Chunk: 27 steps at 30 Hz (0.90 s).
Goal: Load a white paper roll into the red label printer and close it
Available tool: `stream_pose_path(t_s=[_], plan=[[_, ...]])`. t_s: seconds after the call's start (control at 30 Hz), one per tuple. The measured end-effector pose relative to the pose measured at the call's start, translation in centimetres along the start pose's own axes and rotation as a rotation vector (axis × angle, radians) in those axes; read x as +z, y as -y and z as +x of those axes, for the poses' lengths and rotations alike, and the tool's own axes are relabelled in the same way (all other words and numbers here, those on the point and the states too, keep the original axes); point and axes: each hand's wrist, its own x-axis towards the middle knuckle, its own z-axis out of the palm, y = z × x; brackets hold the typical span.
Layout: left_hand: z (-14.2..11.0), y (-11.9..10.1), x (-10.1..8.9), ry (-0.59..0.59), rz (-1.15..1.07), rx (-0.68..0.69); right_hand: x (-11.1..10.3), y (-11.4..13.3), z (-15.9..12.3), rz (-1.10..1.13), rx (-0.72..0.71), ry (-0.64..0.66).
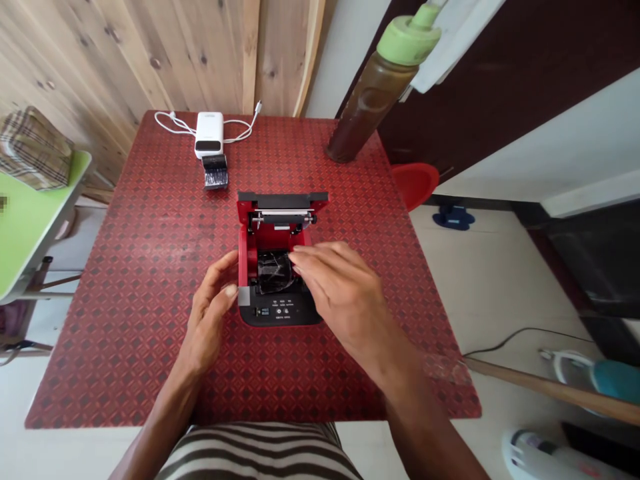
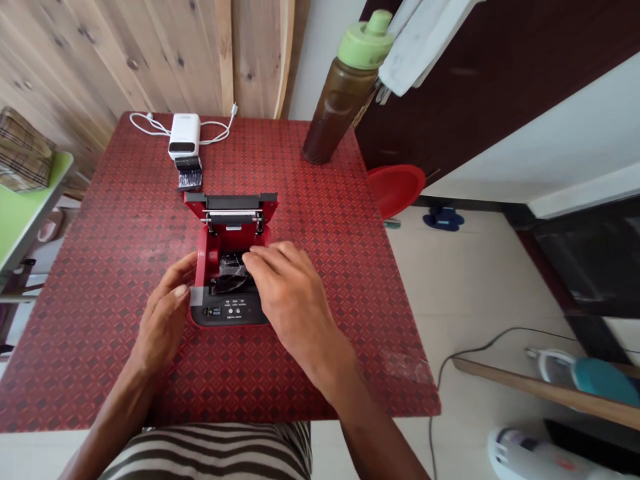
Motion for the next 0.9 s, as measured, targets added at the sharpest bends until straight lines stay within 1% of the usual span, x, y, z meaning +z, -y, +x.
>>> stream_pose_path(t_s=[0.07,0.13,0.2,0.33,0.4,0.47,0.53,0.57,0.63,0.77,0.83,0.9], plan=[[0.0,0.3,-0.1,0.008,-0.009,0.011,0.9,-0.3,2.1,-0.048,-0.037,0.227],[0.0,0.4,-0.2,0.015,-0.005,0.014,1.8,-0.2,3.9,-0.119,-0.029,0.441],[-0.1,0.4,-0.1,0.018,-0.012,0.012,2.3,0.3,5.4,-0.189,0.004,0.577],[-0.2,0.1,-0.1,0.018,-0.029,-0.009,2.3,1.8,7.4,-0.268,0.068,0.754],[-0.2,0.0,-0.1,0.017,-0.029,-0.019,2.1,2.2,8.0,-0.268,0.077,0.8],[-0.2,0.0,-0.2,0.02,-0.023,-0.024,1.9,2.0,8.3,-0.259,0.063,0.826],[-0.2,0.1,-0.3,0.022,-0.014,-0.026,1.7,1.6,8.3,-0.242,0.023,0.83],[-0.2,0.1,-0.3,0.02,-0.008,-0.026,1.7,1.3,8.2,-0.232,0.008,0.813],[-0.2,0.1,-0.4,0.015,0.006,-0.028,1.6,0.9,7.7,-0.214,0.007,0.734],[-0.1,0.2,-0.4,0.005,0.028,-0.027,1.3,1.0,6.0,-0.204,0.042,0.486],[-0.1,0.1,-0.3,-0.006,0.033,-0.027,0.5,1.2,4.7,-0.165,0.043,0.349],[-0.1,0.1,-0.3,-0.014,0.032,-0.039,-0.9,1.2,3.4,-0.057,0.059,0.206]])
